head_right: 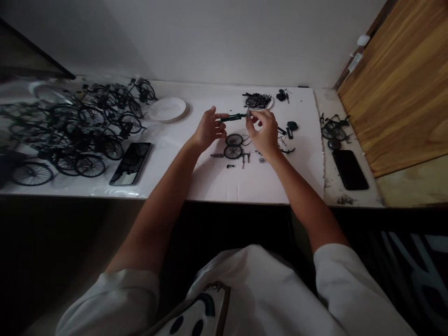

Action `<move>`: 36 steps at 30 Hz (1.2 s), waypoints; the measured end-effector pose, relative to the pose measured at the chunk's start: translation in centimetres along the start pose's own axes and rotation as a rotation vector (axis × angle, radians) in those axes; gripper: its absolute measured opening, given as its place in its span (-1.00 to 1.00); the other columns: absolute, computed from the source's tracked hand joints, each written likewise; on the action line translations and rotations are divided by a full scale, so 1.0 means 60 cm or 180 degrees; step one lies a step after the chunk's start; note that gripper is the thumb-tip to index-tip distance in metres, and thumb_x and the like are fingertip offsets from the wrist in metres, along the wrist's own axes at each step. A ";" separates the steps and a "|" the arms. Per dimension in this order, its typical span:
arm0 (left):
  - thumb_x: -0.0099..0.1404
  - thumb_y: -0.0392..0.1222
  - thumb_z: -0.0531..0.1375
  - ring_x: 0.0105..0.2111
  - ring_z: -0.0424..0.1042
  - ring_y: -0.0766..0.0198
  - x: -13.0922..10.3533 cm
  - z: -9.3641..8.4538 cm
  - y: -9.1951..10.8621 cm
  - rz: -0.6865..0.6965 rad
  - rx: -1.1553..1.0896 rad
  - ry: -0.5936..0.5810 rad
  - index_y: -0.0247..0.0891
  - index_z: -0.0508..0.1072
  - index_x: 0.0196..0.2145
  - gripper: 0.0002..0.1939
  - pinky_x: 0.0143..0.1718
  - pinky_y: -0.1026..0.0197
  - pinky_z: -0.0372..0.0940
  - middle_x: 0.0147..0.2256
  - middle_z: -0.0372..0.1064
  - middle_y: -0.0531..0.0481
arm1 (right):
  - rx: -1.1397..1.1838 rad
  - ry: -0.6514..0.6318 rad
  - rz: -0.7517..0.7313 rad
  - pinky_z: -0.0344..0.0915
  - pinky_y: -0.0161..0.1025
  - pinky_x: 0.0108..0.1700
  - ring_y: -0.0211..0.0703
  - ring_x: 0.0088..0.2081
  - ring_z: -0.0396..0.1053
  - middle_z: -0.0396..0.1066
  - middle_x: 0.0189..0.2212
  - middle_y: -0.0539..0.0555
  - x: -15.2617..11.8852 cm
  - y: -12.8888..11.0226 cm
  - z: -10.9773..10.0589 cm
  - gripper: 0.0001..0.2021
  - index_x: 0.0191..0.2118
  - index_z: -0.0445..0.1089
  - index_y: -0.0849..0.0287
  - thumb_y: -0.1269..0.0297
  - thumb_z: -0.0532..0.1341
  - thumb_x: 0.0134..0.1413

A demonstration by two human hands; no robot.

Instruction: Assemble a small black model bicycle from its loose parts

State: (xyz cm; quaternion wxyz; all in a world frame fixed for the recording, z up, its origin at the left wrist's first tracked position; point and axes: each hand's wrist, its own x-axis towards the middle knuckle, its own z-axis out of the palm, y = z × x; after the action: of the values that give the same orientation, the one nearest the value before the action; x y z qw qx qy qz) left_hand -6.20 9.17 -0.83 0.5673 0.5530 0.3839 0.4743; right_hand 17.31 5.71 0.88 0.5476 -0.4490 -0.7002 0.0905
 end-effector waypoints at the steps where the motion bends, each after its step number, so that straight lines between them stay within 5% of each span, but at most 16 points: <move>1: 0.23 0.68 0.16 -0.49 0.41 0.21 0.001 0.000 -0.001 0.0178 0.0155 0.0032 -0.16 0.55 -0.07 -0.19 -0.39 0.13 0.37 -0.47 0.35 -0.01 | -0.0005 -0.0021 0.0012 0.57 0.21 0.12 0.07 -0.12 0.50 0.50 -0.27 0.11 -0.001 0.000 0.001 -0.67 -0.07 0.60 0.00 -0.13 0.27 0.43; 8: 0.32 0.73 -0.01 -0.14 0.56 0.09 -0.018 0.019 0.026 0.0754 0.0764 0.0341 -0.17 0.61 -0.08 -0.09 -0.12 0.09 0.47 -0.20 0.53 -0.15 | -0.0072 -0.0134 0.0020 0.56 0.13 0.08 0.03 -0.18 0.47 0.48 -0.28 0.10 -0.006 0.014 0.011 -0.63 -0.03 0.60 0.05 -0.15 0.29 0.41; 12: 0.11 0.54 0.43 0.03 0.57 0.03 -0.027 0.032 0.028 0.0952 0.0691 0.0189 -0.18 0.62 -0.05 -0.23 0.07 0.02 0.45 -0.07 0.59 -0.16 | -0.0154 -0.0169 0.0013 0.54 0.06 0.03 -0.01 -0.22 0.45 0.47 -0.28 0.10 -0.007 0.017 0.012 -0.62 -0.01 0.60 0.05 -0.15 0.28 0.43; 15: -0.10 0.22 0.66 0.03 0.59 0.05 -0.023 0.034 0.016 0.1043 0.0672 0.0227 -0.16 0.64 -0.11 -0.32 0.15 -0.03 0.43 -0.06 0.62 -0.11 | -0.0163 -0.0100 -0.0018 0.54 0.02 -0.01 -0.04 -0.26 0.43 0.46 -0.29 0.08 -0.008 0.014 0.013 -0.65 -0.05 0.60 0.06 -0.12 0.28 0.43; 18: -0.04 0.10 0.65 -0.01 0.60 0.08 -0.018 0.033 0.006 0.1041 0.0636 0.0356 -0.18 0.66 -0.19 -0.47 0.16 -0.07 0.44 -0.13 0.64 -0.10 | -0.0160 -0.0104 -0.0030 0.53 0.01 0.00 -0.06 -0.27 0.41 0.44 -0.31 0.06 -0.008 0.011 0.013 -0.67 -0.08 0.59 0.04 -0.11 0.29 0.42; 28: 0.03 -0.01 0.63 -0.15 0.62 0.15 -0.016 0.032 0.007 0.1122 0.0547 0.0365 -0.22 0.67 -0.23 -0.59 0.09 -0.05 0.50 -0.21 0.63 -0.10 | -0.0071 -0.0210 0.0010 0.52 0.10 0.06 0.02 -0.21 0.44 0.47 -0.27 0.10 -0.011 0.006 0.013 -0.67 -0.04 0.59 0.02 -0.11 0.29 0.41; 36: 0.15 -0.03 0.57 -0.15 0.61 0.10 -0.034 0.038 0.023 0.1532 0.1256 0.0638 -0.23 0.68 -0.21 -0.67 0.03 -0.01 0.50 -0.19 0.65 -0.16 | -0.0089 -0.0345 -0.0036 0.54 0.06 0.02 0.01 -0.18 0.45 0.50 -0.19 0.13 -0.014 0.006 0.015 -0.68 0.07 0.58 0.02 -0.04 0.30 0.41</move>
State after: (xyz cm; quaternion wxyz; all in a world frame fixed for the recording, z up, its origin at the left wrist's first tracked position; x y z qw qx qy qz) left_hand -4.67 6.54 0.59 0.2802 0.6777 0.3806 0.5634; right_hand 16.72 5.65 -0.28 0.5031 -0.4470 -0.7326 0.1018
